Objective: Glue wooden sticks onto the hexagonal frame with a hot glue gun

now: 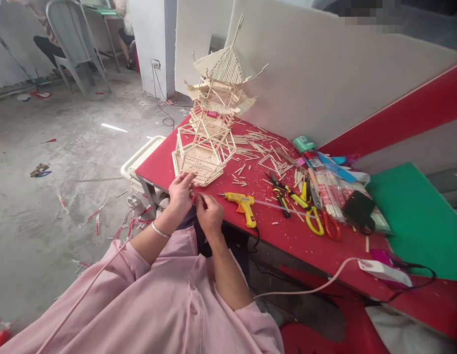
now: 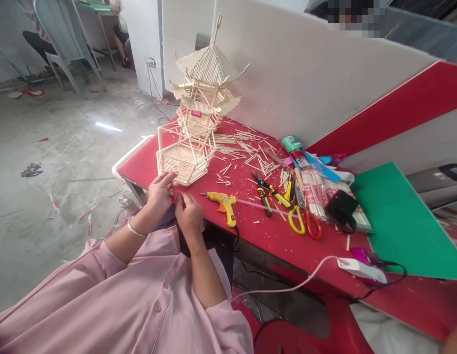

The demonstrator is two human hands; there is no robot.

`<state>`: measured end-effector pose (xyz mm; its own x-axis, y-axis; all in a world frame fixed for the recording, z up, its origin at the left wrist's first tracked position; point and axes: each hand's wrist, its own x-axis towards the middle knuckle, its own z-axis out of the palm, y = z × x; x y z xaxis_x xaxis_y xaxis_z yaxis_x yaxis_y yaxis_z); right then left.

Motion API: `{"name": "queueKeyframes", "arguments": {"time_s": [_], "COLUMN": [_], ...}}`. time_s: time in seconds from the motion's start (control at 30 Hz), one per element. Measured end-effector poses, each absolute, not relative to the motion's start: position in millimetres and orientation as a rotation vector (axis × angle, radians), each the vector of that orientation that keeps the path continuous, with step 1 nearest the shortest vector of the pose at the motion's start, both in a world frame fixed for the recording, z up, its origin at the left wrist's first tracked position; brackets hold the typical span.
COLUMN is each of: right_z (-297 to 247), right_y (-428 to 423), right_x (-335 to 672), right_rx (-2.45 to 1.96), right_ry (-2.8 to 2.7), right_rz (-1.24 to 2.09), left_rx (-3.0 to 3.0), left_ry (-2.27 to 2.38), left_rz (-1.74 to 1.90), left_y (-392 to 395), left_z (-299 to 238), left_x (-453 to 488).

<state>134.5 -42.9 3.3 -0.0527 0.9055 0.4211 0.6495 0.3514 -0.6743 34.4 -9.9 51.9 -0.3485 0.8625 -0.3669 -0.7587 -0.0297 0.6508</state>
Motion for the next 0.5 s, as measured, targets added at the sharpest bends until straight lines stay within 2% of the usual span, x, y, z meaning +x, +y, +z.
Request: {"name": "queueKeyframes", "arguments": {"time_s": [0.5], "right_z": [6.0], "right_y": [-47.3], "right_x": [140.7], "right_rx": [-1.357], "right_ry": [-1.862], "right_rz": [0.406], "left_rx": [0.152], "left_ry": [1.021], "left_rz": [1.672], "left_y": [-5.6], "left_z": [46.1], "left_x": [33.6]}}
